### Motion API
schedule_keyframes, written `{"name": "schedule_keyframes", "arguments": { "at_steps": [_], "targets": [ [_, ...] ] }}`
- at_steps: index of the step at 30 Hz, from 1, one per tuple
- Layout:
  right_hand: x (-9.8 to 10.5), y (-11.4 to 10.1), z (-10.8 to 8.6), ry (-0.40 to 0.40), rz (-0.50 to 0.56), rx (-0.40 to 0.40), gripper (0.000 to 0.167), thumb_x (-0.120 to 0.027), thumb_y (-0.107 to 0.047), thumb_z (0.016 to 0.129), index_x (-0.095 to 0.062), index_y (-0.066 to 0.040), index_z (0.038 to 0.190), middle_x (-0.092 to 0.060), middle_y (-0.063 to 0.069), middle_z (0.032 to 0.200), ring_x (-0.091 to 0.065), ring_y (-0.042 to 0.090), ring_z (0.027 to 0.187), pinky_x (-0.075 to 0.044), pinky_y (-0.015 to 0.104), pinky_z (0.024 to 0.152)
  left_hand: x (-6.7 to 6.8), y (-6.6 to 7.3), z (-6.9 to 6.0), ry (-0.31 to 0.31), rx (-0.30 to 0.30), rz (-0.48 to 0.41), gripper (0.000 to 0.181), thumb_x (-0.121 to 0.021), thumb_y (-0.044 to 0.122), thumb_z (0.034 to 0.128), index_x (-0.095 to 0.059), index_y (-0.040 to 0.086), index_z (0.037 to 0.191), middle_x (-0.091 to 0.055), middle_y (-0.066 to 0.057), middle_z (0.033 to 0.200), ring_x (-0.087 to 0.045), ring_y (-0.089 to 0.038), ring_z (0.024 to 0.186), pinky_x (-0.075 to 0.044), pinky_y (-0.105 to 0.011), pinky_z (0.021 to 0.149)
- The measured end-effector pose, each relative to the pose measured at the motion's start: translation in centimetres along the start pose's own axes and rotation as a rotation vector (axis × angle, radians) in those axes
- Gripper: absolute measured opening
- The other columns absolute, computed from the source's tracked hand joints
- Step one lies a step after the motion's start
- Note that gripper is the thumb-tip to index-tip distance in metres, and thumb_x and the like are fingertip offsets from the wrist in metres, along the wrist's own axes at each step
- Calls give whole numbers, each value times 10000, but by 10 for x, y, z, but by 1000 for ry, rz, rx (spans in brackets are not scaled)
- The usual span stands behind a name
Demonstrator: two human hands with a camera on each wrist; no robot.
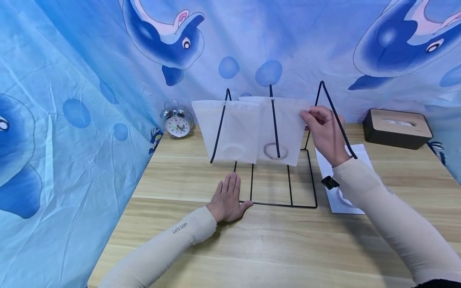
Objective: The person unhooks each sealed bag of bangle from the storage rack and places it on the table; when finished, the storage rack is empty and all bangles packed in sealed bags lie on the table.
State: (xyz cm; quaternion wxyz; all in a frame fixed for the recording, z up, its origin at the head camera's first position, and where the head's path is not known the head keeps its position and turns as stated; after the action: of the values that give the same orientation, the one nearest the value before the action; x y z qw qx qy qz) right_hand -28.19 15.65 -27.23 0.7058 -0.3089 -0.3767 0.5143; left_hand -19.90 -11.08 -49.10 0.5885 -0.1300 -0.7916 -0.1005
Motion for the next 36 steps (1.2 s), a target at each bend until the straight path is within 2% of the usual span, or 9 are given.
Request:
{"name": "schedule_keyframes", "arguments": {
  "at_steps": [8, 15, 21, 24, 31, 33, 36],
  "targets": [
    [3, -4, -19, 14, 68, 14, 215, -678, -137, 979, -719, 73, 999, -705, -76, 813, -637, 95, 689, -534, 198, 687, 0, 0, 0, -7, 0, -19, 951, -195, 703, 998, -6, -18, 1589, 58, -194, 1657, 71, -350, 1514, -57, -510, 1200],
    [9, -13, -37, 44, 148, 58, 146, -680, -38, 957, -726, 99, 980, -744, -26, 873, -682, 78, 717, -548, 192, 668, 2, -1, -1, -19, 5, -22, 957, -181, 715, 991, 33, -3, 1587, 87, -185, 1656, 96, -349, 1510, -48, -514, 1199],
    [12, -19, -52, 62, 208, 75, 104, -695, 38, 921, -714, 139, 942, -747, -24, 825, -679, 56, 681, -539, 174, 643, 0, 0, 0, -30, 7, -39, 963, -173, 723, 986, 59, 4, 1583, 106, -175, 1655, 112, -341, 1508, -46, -512, 1199],
    [13, -24, -59, 70, 210, 101, 62, -699, 71, 902, -725, 121, 927, -745, -28, 811, -677, 54, 670, -536, 169, 638, -1, 0, -1, -31, 4, -30, 960, -165, 722, 987, 58, 2, 1583, 108, -172, 1655, 110, -339, 1508, -49, -510, 1200],
    [14, -26, -71, 21, 326, 70, 82, -654, 105, 921, -701, 158, 963, -755, 2, 846, -689, 74, 719, -539, 175, 666, -1, 0, 1, 3, -19, -35, 952, -184, 704, 999, 33, -15, 1585, 71, -191, 1656, 81, -353, 1511, -57, -515, 1198],
    [15, -28, -76, 35, 320, 88, 69, -664, 105, 915, -706, 144, 952, -755, -11, 851, -685, 63, 720, -536, 172, 668, -2, -1, 2, 11, -22, -40, 954, -188, 704, 999, 36, -15, 1585, 63, -194, 1656, 74, -354, 1512, -57, -516, 1198],
    [18, -34, -85, 75, 332, 157, 84, -712, 64, 899, -705, 142, 930, -751, -17, 847, -670, 51, 708, -524, 166, 665, -2, -1, 2, 23, -24, -38, 956, -187, 705, 999, 29, -17, 1586, 48, -199, 1657, 60, -357, 1514, -66, -521, 1196]
  ]
}}
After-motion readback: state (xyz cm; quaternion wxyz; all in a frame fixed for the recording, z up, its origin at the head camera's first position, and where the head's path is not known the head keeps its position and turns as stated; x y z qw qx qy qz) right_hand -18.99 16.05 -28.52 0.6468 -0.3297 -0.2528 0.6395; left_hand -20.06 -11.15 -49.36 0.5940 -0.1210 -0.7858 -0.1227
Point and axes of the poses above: each hand's wrist, its own z-axis towards the middle knuckle, its own x-axis out of the back of the hand, y = z × x, the point moved 8 cm from there along z, towards the middle knuckle
